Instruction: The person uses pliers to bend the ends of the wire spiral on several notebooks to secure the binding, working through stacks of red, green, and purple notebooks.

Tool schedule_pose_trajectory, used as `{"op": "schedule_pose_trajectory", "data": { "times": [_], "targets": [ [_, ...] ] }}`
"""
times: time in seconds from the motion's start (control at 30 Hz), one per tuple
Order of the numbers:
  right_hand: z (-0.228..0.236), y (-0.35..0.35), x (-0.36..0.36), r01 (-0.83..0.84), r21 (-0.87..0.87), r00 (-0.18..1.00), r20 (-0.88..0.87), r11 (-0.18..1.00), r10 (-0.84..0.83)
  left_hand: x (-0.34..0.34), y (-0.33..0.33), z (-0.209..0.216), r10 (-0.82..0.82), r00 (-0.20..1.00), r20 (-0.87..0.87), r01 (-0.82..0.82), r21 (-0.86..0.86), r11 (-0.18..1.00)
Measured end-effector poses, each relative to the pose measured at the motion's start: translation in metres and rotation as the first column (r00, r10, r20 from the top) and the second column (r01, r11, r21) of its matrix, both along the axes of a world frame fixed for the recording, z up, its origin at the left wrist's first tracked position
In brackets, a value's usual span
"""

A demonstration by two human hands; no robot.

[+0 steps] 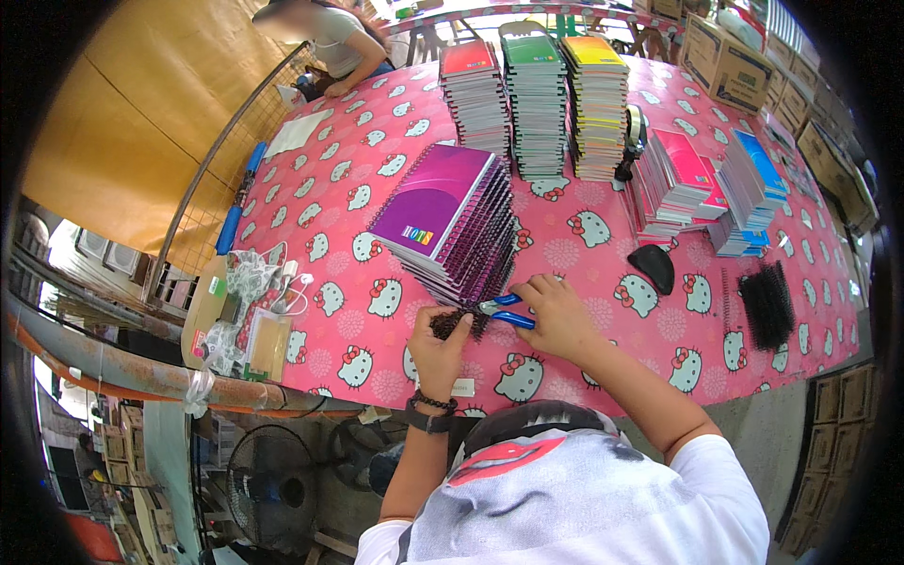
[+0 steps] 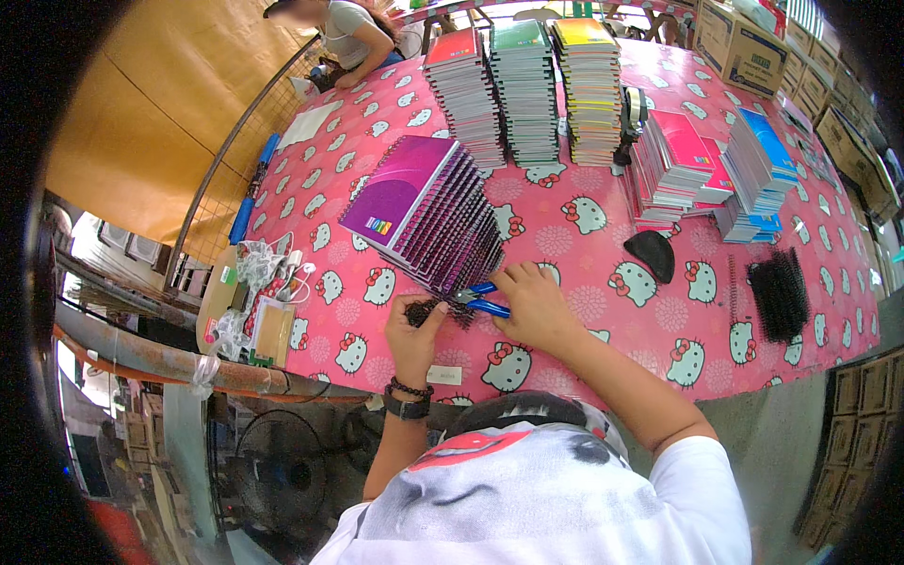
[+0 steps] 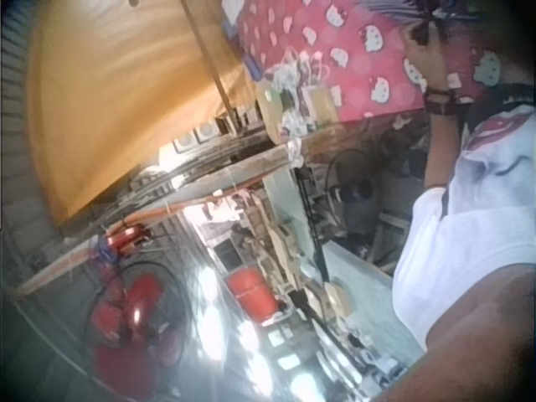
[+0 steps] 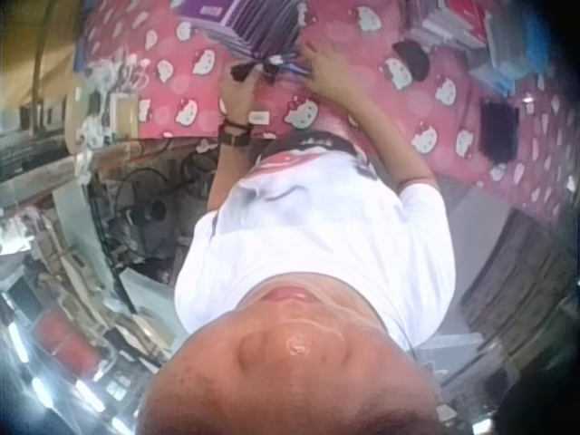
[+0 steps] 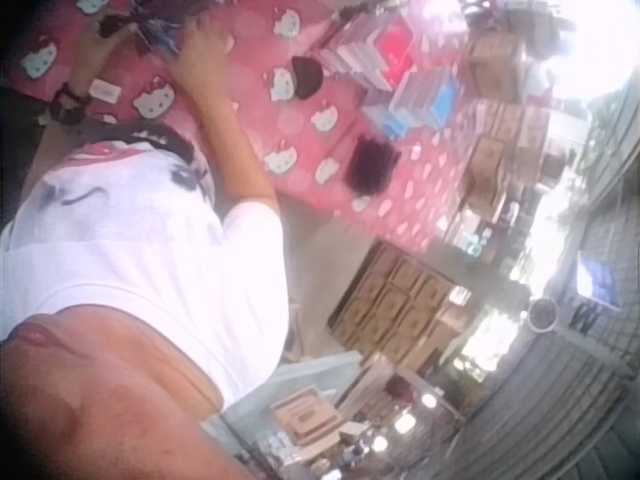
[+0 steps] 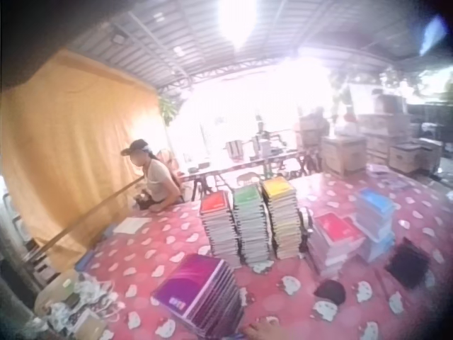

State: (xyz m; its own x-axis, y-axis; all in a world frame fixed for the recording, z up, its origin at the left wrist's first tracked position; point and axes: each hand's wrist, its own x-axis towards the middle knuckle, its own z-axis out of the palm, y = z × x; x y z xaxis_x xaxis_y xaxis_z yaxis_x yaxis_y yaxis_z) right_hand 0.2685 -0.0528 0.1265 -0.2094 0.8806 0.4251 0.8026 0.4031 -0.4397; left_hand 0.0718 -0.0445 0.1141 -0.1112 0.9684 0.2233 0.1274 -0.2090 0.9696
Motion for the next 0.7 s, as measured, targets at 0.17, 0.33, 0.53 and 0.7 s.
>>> {"op": "schedule_pose_trajectory", "data": {
  "times": [0.17,0.33,0.53,0.7],
  "targets": [
    [-0.011,0.002,0.003,-0.029,-0.258,0.996,-0.089,0.966,0.006,-0.003,0.002,-0.001,-0.008,0.999,0.048,0.009,-0.012,1.0],
    [-0.011,0.003,0.01,0.0,0.042,1.0,0.01,0.999,0.0,-0.003,0.0,0.002,-0.022,0.984,0.175,0.058,-0.204,0.977],
    [-0.014,0.006,-0.001,-0.037,-0.245,0.999,0.003,0.969,0.039,0.0,0.005,-0.013,-0.015,0.999,-0.036,0.018,0.075,0.997],
    [-0.019,0.003,0.01,0.004,-0.351,0.998,-0.051,0.936,-0.023,-0.001,0.003,-0.002,-0.006,0.975,0.222,0.057,-0.226,0.972]
  ]
}}
